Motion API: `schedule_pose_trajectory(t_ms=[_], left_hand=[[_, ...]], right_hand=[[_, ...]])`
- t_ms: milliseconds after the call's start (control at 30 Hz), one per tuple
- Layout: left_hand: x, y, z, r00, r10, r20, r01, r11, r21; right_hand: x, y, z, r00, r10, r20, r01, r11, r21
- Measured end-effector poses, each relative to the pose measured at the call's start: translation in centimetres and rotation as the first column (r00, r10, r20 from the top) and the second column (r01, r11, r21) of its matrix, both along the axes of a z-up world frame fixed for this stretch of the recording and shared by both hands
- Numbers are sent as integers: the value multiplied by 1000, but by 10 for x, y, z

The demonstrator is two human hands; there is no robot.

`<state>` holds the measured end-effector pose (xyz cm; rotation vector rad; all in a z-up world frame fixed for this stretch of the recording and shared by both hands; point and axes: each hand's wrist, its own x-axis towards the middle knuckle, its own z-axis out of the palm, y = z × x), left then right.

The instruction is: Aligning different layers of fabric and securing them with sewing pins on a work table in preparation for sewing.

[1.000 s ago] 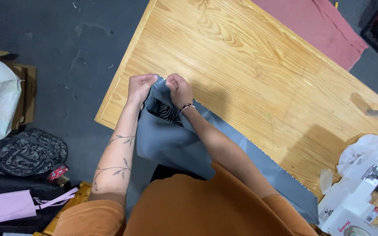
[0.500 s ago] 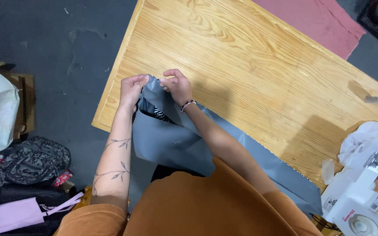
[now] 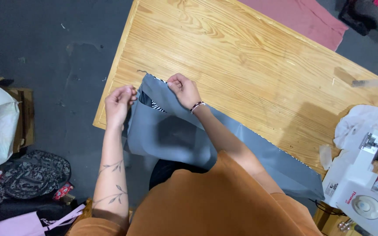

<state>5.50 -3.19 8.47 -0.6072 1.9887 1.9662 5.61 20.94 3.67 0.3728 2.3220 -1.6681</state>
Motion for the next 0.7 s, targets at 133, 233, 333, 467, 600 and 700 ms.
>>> schedule_pose_trajectory(t_ms=[133,233,333,467,600,700], left_hand=[[17,-2,-8,994,-100,-37,97,992,-87],[15,3,-7,988,-131,-85,120,985,-126],[19,0,-6,990,-109,-94,96,986,-136],[19,-6,-7,991,-106,-76,103,993,-50],[26,-8,-15,985,-95,-142,87,994,-58],[35,-7,-24,974,-110,-196,96,992,-78]], right_hand=[[10,-18,11,993,107,-40,-104,992,66],[11,-25,29,986,156,-65,-151,986,78],[23,-27,34,978,191,-85,-182,978,106],[40,-9,27,985,163,-47,-154,975,163],[59,16,26,996,86,-38,-76,973,216],[66,19,57,994,59,-88,-36,970,240]])
